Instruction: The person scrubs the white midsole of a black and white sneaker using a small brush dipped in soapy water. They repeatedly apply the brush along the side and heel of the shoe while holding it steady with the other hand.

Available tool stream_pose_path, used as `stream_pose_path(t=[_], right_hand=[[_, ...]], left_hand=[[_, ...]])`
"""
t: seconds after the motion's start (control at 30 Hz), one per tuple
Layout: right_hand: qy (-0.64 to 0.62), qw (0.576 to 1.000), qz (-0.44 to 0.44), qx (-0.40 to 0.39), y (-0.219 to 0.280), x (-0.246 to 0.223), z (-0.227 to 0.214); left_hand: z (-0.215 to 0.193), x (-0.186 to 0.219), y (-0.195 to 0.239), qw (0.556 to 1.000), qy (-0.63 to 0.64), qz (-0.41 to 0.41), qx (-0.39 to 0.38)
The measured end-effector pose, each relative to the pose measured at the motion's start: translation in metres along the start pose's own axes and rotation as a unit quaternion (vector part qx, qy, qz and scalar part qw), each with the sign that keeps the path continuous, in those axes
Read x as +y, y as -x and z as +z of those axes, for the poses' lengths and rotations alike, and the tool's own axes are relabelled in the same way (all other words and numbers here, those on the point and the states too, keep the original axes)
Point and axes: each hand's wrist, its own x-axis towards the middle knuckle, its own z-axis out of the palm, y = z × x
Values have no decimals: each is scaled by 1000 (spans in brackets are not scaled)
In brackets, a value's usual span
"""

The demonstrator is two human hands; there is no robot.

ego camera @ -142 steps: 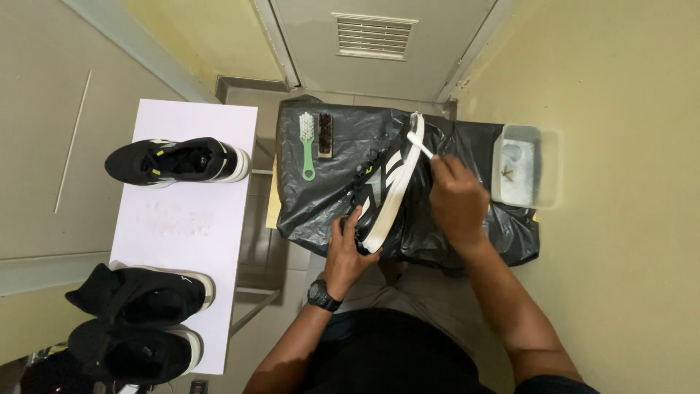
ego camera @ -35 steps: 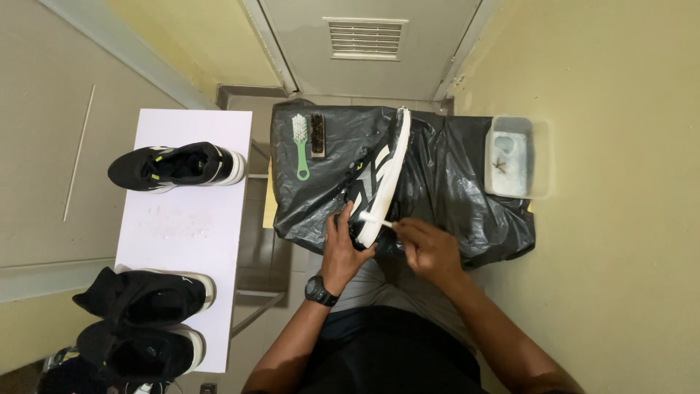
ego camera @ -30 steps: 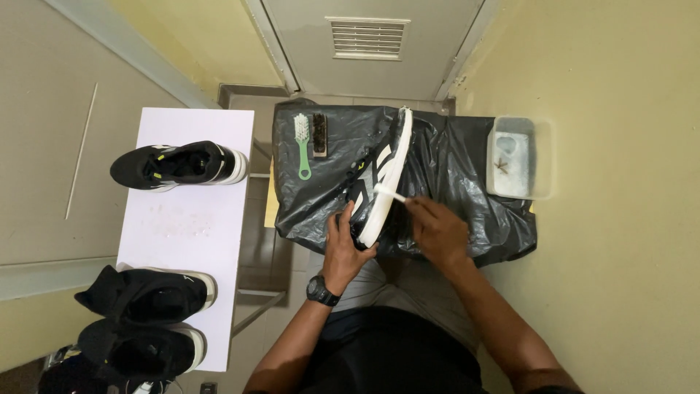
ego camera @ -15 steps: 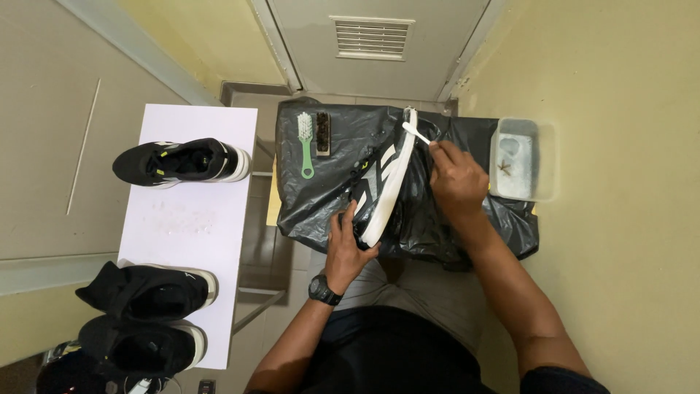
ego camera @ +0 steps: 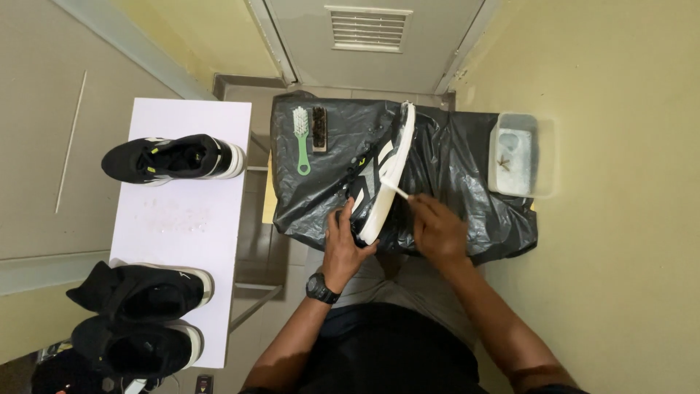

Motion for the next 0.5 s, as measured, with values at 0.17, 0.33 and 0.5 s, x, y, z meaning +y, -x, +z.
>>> stream_pose_path(t=[0.17, 0.33, 0.5], right_hand=[[-5, 1000, 10, -8, 31, -23, -13], [-38, 999, 6, -14, 32, -57, -38], [22, 998, -26, -53, 35, -62, -46]], left_hand=[[-2, 4, -1, 1000, -10, 2, 3], [-4, 4, -2, 1000, -5, 0, 2], [-1, 0, -1, 1000, 1, 2, 0]])
